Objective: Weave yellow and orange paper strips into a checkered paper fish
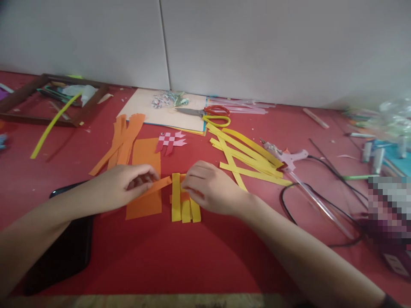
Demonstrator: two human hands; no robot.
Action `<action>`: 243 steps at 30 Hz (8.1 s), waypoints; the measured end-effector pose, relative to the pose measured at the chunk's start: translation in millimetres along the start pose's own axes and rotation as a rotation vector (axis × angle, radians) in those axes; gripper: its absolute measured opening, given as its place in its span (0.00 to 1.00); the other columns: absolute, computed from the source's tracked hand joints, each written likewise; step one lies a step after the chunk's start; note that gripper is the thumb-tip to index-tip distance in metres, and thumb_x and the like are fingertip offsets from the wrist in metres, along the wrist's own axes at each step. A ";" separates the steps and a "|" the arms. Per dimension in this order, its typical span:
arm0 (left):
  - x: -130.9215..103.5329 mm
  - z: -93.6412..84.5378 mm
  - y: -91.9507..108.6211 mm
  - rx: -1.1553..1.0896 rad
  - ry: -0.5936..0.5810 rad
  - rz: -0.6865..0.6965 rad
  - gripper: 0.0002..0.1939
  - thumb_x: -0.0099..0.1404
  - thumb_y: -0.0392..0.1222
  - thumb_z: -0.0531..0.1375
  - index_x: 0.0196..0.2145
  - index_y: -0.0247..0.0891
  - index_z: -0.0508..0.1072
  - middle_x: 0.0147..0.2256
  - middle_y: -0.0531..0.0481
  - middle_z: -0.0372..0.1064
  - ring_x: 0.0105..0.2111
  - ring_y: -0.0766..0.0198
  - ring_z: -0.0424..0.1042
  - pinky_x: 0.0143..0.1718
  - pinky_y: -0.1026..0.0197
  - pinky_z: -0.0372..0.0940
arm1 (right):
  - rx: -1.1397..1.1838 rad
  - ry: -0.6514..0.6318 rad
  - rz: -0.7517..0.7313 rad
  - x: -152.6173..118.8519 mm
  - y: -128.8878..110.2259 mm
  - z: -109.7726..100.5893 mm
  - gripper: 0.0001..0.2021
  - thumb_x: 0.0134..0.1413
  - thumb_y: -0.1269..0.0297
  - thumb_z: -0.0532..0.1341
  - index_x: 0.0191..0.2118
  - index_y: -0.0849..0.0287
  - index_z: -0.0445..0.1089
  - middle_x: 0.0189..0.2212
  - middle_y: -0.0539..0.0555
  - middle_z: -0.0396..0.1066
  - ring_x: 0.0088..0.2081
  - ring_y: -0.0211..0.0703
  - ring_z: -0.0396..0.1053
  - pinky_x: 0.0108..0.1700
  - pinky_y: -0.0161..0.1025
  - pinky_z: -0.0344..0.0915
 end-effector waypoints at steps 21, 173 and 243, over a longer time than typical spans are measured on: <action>0.6 0.6 3.1 0.127 -0.023 0.073 0.13 0.69 0.41 0.51 0.45 0.44 0.74 0.41 0.52 0.76 0.38 0.62 0.75 0.37 0.62 0.65 | -0.093 0.020 -0.210 -3.0 -17.6 1.3 0.06 0.60 0.73 0.57 0.35 0.58 0.71 0.32 0.53 0.73 0.39 0.43 0.64 0.44 0.42 0.65; -6.0 20.2 31.2 0.393 0.204 0.426 0.12 0.72 0.42 0.53 0.38 0.35 0.75 0.35 0.45 0.73 0.35 0.57 0.72 0.37 0.56 0.66 | 0.325 -0.162 0.396 11.8 38.6 14.9 0.02 0.54 0.67 0.66 0.31 0.56 0.76 0.35 0.50 0.73 0.40 0.40 0.71 0.45 0.38 0.65; 1.3 24.7 36.9 0.293 0.248 0.456 0.11 0.72 0.36 0.54 0.44 0.34 0.76 0.37 0.47 0.73 0.36 0.60 0.73 0.35 0.61 0.65 | 0.357 -0.190 0.282 9.0 42.7 15.6 0.04 0.58 0.66 0.62 0.36 0.57 0.75 0.38 0.53 0.72 0.42 0.41 0.70 0.48 0.40 0.65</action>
Point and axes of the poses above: each hand's wrist, its own x-axis towards the middle knuckle, its own z-axis out of the palm, y = z × x, the point moved 7 cm from there along x, towards the middle knuckle
